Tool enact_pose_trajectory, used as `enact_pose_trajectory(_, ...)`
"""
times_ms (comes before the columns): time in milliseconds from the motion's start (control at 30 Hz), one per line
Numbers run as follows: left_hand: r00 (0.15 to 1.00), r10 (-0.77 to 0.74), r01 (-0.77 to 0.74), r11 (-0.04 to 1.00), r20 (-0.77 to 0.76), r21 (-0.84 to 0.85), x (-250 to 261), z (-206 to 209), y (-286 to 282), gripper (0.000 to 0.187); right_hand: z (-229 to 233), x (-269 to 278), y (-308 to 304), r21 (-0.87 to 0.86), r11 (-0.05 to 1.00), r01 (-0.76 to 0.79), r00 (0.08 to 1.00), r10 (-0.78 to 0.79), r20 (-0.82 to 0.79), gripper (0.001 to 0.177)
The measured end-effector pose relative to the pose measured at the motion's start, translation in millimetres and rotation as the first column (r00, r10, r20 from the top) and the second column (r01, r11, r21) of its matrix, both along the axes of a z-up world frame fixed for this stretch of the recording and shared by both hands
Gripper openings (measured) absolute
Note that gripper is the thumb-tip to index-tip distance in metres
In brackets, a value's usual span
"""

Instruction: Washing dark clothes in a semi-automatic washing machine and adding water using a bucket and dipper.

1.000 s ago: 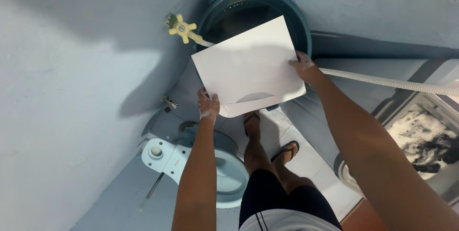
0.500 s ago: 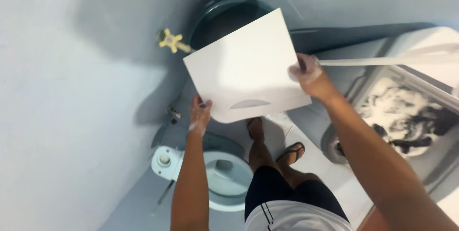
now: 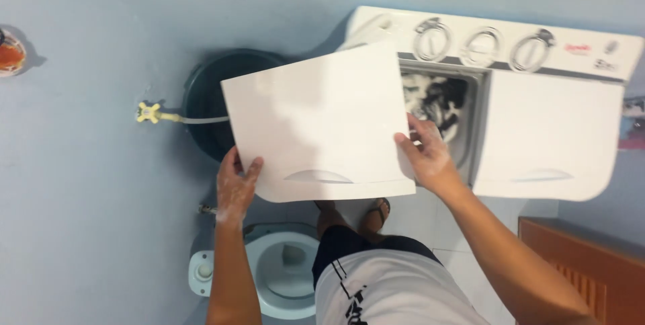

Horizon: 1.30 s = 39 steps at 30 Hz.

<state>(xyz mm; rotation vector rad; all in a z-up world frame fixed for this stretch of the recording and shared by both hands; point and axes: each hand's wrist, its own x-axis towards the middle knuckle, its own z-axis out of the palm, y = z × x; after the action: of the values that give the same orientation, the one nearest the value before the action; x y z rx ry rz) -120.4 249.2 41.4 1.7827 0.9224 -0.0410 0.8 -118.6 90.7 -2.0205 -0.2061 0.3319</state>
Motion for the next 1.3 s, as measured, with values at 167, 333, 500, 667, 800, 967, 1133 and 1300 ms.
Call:
enact_pose_trajectory(167,0.961,-0.231,0.254,0.955,-0.153,0.152,25.6,14.0,-98.5,0.079,-10.5,-34.7,-111.3,-0.225,0.964,0.141,0.974,-0.175,-0.141,0.056)
enact_pose_trajectory(333,0.917,-0.342,0.378,0.908,-0.203,0.178,42.5,-6.3,-153.1,0.076,-44.3,-46.1,-170.2,-0.319,0.922,0.220,0.933,-0.294,-0.206,0.051)
enact_pose_trajectory(500,0.897,-0.371,0.426,0.870,-0.239,0.248,56.5,-12.7,-172.2,0.074,-61.0,-33.2,-189.0,-0.229,0.942,0.243,0.939,-0.288,-0.187,0.051)
enact_pose_trajectory(667,0.902,-0.388,0.424,0.878,-0.187,0.224,63.5,-15.3,-177.3,0.071,-48.4,-21.3,-192.7,-0.185,0.926,0.328,0.872,-0.372,-0.318,0.054)
enact_pose_trajectory(800,0.890,-0.396,0.442,0.870,-0.224,0.220,78.6,0.8,-181.5,0.068,-61.3,-9.3,-203.0,-0.087,0.933,0.349,0.865,-0.357,-0.354,0.056)
enact_pose_trajectory(967,0.887,-0.375,0.438,0.867,-0.269,0.238,98.3,-5.1,-175.8,0.070,-80.8,12.4,-206.7,-0.097,0.941,0.323,0.866,-0.336,-0.370,0.058)
enact_pose_trajectory(1133,0.899,-0.353,0.409,0.888,-0.260,0.210,110.4,0.0,-177.3,0.069,-114.1,26.6,-217.6,0.035,0.928,0.370,0.870,-0.333,-0.363,0.060)
enact_pose_trajectory(1300,0.898,-0.387,0.432,0.866,-0.209,0.253,119.5,-23.9,-166.7,0.067,-103.9,32.1,-210.5,0.152,0.897,0.415,0.861,-0.332,-0.386,0.060)
